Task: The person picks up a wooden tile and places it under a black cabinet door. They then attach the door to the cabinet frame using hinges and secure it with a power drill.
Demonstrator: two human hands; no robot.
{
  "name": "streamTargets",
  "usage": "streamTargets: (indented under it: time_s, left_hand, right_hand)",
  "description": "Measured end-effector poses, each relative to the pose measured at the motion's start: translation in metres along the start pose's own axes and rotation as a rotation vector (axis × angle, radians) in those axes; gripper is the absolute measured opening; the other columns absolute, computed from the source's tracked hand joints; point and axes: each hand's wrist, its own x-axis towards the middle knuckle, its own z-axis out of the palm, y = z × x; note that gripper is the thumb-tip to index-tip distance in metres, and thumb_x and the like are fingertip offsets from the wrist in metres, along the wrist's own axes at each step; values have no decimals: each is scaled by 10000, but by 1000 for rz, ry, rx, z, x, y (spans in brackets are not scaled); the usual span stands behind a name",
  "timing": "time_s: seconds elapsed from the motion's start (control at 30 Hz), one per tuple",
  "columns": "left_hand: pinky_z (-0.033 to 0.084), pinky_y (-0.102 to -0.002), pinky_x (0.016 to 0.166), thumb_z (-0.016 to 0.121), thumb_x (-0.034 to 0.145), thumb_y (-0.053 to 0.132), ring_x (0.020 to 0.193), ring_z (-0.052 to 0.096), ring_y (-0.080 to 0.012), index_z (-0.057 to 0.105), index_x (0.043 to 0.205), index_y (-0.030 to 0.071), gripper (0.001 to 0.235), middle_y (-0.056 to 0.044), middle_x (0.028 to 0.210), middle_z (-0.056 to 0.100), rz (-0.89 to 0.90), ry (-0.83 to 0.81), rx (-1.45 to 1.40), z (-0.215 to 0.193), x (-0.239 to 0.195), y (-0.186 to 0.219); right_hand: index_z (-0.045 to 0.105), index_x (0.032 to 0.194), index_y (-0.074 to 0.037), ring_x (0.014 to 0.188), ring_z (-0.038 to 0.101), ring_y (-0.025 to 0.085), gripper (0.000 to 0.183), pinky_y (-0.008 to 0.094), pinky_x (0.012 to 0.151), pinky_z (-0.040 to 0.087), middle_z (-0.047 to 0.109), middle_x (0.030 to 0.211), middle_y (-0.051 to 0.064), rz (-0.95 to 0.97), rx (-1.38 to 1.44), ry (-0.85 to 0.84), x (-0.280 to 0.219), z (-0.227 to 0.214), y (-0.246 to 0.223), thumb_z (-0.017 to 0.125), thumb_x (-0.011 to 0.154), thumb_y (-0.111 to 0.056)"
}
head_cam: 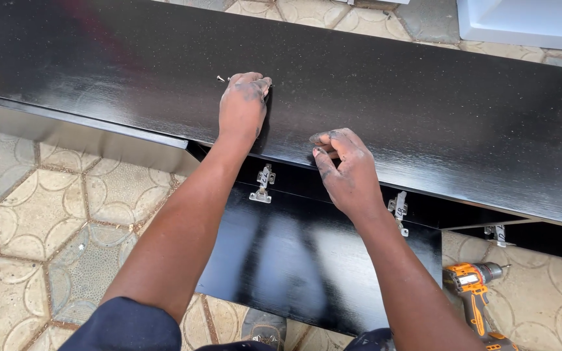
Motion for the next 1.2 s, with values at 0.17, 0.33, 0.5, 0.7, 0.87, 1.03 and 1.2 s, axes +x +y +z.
streamTargets:
  time_s: [0.17,0.33,0.5,0.7,0.87,1.03,1.2]
  left_hand:
    - [625,-440,906,684,992,276,1002,733,-332,764,1144,267,172,-22,1039,588,-63,-3,-84,14,12,8]
    - [540,-425,665,557,883,37,817,620,-284,745,855,186,241,-66,988,625,-4,61,-105,12,17,12]
    - [532,-508,690,573,822,-39,942,555,-349,688,827,162,231,-65,899,609,213,133,8,8,9,22]
    - [520,-188,664,705,881,35,700,563,-37,792,904,145,142,66,830,710,-88,117,-726,-28,-1,51]
    - [577,-308,638,679,928,-87,741,632,-233,620,1161,-54,243,-164,877,625,-458,-168,-1837,-49,-16,103]
    - [639,-334,725,688,943,-27,811,690,-230,607,1168,13,242,-134,917,649,-519,-726,-1993,-17,-132,144]
    - [671,-334,810,698,955,26,902,722,-206,652,1163,55,215,-95,995,679,-784,-1030,-2039,40,-231,148]
  right_hand:
    - [719,1123,-34,1004,688,233,190,327,907,601,660,1032,104,91,43,61,1,-8,-4,650,959,-98]
    - [731,1111,-76,970,655,176,229,312,844,552,654,1086,50,66,116,56,2,-8,-11,570,951,-101]
    - [726,1106,-68,961,636,173,214,300,839,547,648,1090,51,43,138,79,-3,-20,2,572,958,-61]
    - [733,1090,-65,1006,682,185,178,287,878,584,675,1113,61,54,94,174,-14,-53,11,595,978,-61]
    - [735,1075,-74,946,671,107,156,243,827,599,718,1038,19,306,344,274,-22,-81,22,645,949,-88]
    - [711,1096,-28,763,687,133,158,215,649,599,729,935,118,397,567,328,-51,-103,42,655,980,-121]
    - [674,1113,38,713,700,172,239,248,603,604,730,923,198,461,691,200,-100,-98,60,695,981,-160]
